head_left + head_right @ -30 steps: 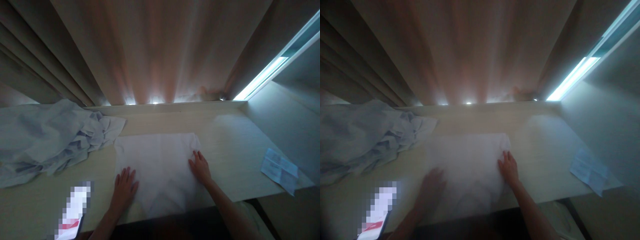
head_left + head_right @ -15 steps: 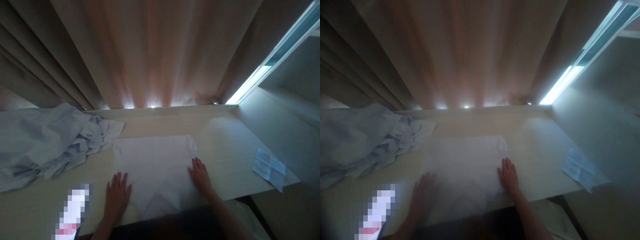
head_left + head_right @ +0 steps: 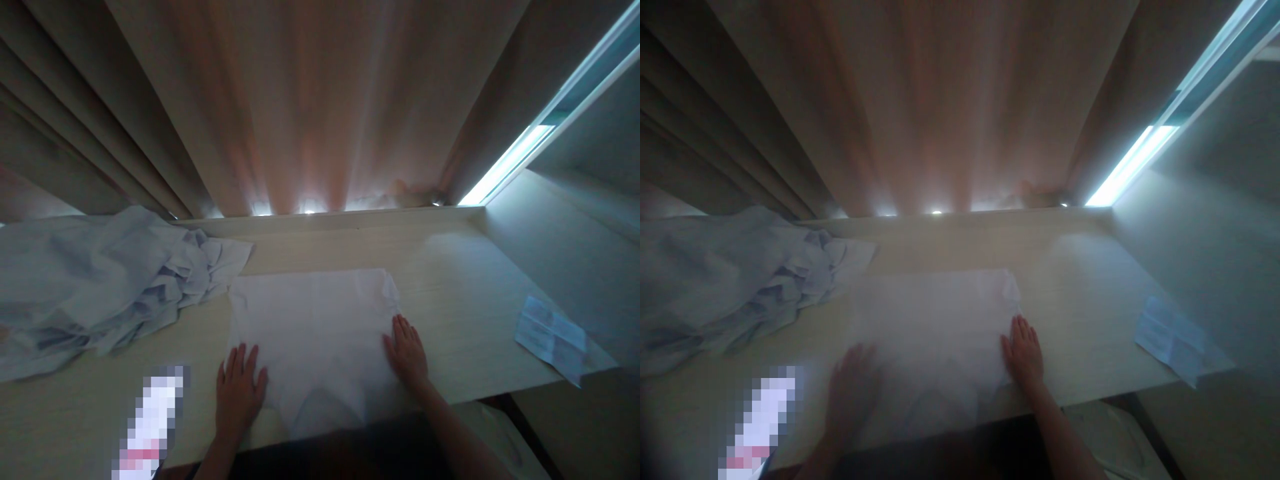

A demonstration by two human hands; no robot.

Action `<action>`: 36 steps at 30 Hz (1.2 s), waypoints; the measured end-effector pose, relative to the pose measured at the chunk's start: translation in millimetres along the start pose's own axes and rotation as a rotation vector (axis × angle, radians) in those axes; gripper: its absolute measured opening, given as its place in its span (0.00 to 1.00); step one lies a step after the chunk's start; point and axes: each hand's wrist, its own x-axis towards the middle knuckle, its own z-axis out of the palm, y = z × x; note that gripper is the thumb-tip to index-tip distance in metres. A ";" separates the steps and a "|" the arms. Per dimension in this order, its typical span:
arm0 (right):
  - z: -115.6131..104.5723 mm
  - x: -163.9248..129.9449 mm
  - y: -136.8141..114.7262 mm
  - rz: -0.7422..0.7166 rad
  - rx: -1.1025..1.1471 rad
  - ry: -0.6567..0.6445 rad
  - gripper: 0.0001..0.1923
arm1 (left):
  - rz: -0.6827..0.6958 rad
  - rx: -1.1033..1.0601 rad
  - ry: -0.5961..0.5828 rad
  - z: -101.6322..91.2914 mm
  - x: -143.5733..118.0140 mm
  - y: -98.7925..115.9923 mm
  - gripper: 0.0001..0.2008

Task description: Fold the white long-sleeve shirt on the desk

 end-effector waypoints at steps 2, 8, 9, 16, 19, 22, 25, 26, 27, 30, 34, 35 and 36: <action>-1.7 0.3 -1.1 0.001 -0.007 -0.003 0.30 | -0.006 0.019 -0.001 2.1 -0.1 -0.1 0.25; -3.4 0.7 -2.4 0.000 -0.010 0.002 0.30 | 0.000 0.018 -0.002 0.3 -1.0 0.4 0.25; -2.8 0.7 -2.2 0.000 -0.014 0.001 0.30 | 0.003 0.018 -0.003 0.1 -0.9 0.3 0.25; 0.4 1.0 -0.9 0.003 -0.015 0.007 0.31 | -0.007 -0.002 -0.004 0.5 0.2 -0.1 0.25; -1.9 1.1 -1.2 0.005 -0.010 0.004 0.31 | -0.004 -0.022 0.002 -2.6 0.0 1.2 0.25; -4.3 1.2 -2.1 0.006 0.006 0.010 0.31 | 0.001 -0.027 0.007 -4.1 -0.2 2.0 0.26; -5.3 1.2 -3.1 0.003 0.005 0.012 0.30 | 0.001 -0.027 -0.003 -1.2 0.1 1.6 0.26; -5.5 1.2 -3.4 0.003 0.000 0.010 0.30 | -0.004 -0.029 -0.001 0.4 0.2 1.2 0.26; -5.6 1.2 -3.6 0.001 -0.005 0.008 0.30 | -0.009 -0.033 0.002 1.9 0.1 0.7 0.25; -6.1 1.3 -4.2 -0.002 -0.012 0.006 0.31 | -0.012 -0.040 0.011 4.8 -0.6 -0.6 0.26; -6.6 1.8 -4.4 -0.007 -0.018 -0.006 0.31 | 0.006 -0.020 -0.001 3.4 -1.2 -1.2 0.26; -6.3 2.0 -4.2 -0.007 -0.021 -0.011 0.31 | 0.010 -0.015 -0.005 2.6 -1.0 -1.1 0.26; -5.8 2.2 -4.0 -0.006 -0.023 -0.016 0.31 | 0.014 -0.012 -0.010 2.0 -0.8 -1.1 0.26</action>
